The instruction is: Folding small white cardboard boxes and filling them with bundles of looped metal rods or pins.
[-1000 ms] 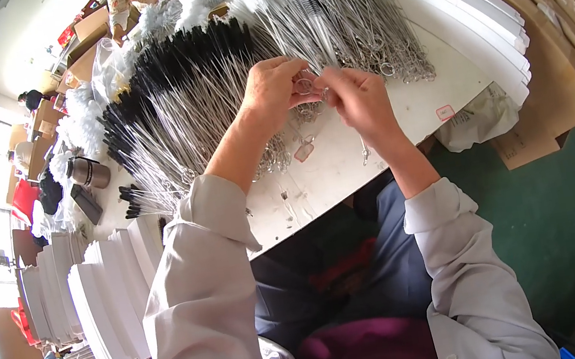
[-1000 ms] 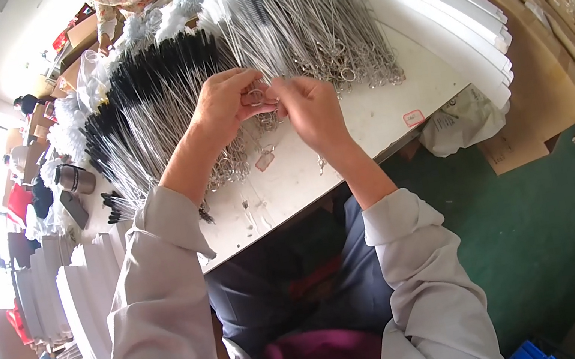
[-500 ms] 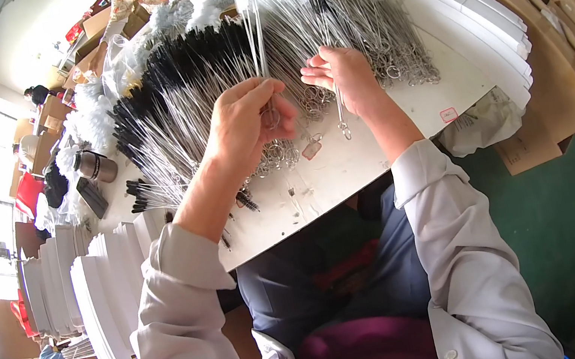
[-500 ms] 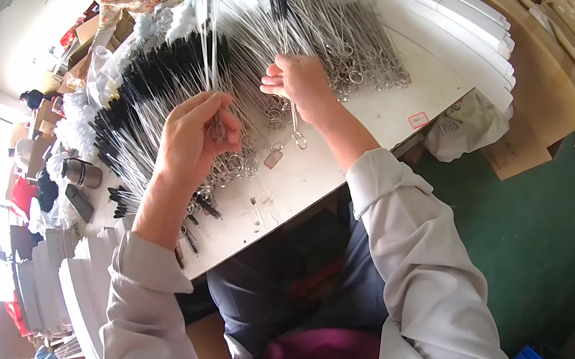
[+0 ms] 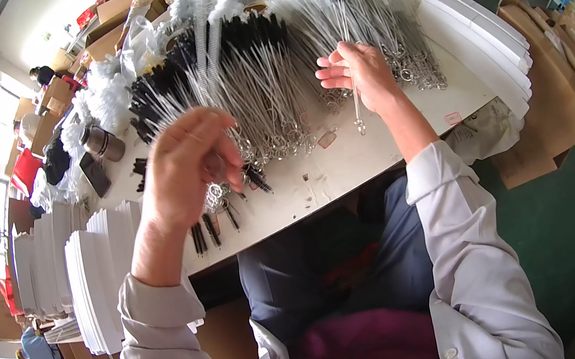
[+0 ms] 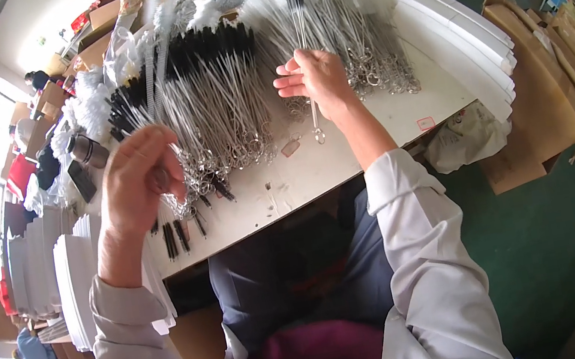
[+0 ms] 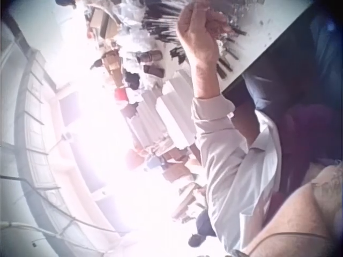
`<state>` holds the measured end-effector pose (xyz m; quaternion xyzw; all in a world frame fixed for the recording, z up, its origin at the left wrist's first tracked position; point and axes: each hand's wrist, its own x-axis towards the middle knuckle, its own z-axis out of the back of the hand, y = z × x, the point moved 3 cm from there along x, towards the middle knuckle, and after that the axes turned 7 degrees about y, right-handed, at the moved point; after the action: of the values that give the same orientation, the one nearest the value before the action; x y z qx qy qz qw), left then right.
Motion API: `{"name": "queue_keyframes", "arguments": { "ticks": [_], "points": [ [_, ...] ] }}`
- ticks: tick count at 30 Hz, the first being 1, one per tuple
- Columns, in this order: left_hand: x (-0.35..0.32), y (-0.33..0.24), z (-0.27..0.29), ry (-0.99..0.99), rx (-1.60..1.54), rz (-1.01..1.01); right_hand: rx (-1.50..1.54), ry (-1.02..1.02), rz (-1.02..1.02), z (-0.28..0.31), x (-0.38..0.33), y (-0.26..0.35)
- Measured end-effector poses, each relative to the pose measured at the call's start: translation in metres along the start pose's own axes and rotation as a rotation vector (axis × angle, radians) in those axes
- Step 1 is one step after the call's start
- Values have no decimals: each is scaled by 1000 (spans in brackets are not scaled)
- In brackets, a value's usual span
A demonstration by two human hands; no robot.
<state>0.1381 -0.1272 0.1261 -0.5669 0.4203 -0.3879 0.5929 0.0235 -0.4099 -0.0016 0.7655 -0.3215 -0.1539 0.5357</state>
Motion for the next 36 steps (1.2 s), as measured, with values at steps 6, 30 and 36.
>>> {"name": "queue_keyframes", "arguments": {
  "ticks": [6,30,36],
  "points": [
    [-35,53,-26,165,-23,282,-295,-3,325,-22,-68,45],
    [-74,102,-6,315,376,340,-1035,622,148,-66,-193,-11],
    [-84,107,5,278,310,369,-959,605,51,-54,-200,-19]
  ]
}}
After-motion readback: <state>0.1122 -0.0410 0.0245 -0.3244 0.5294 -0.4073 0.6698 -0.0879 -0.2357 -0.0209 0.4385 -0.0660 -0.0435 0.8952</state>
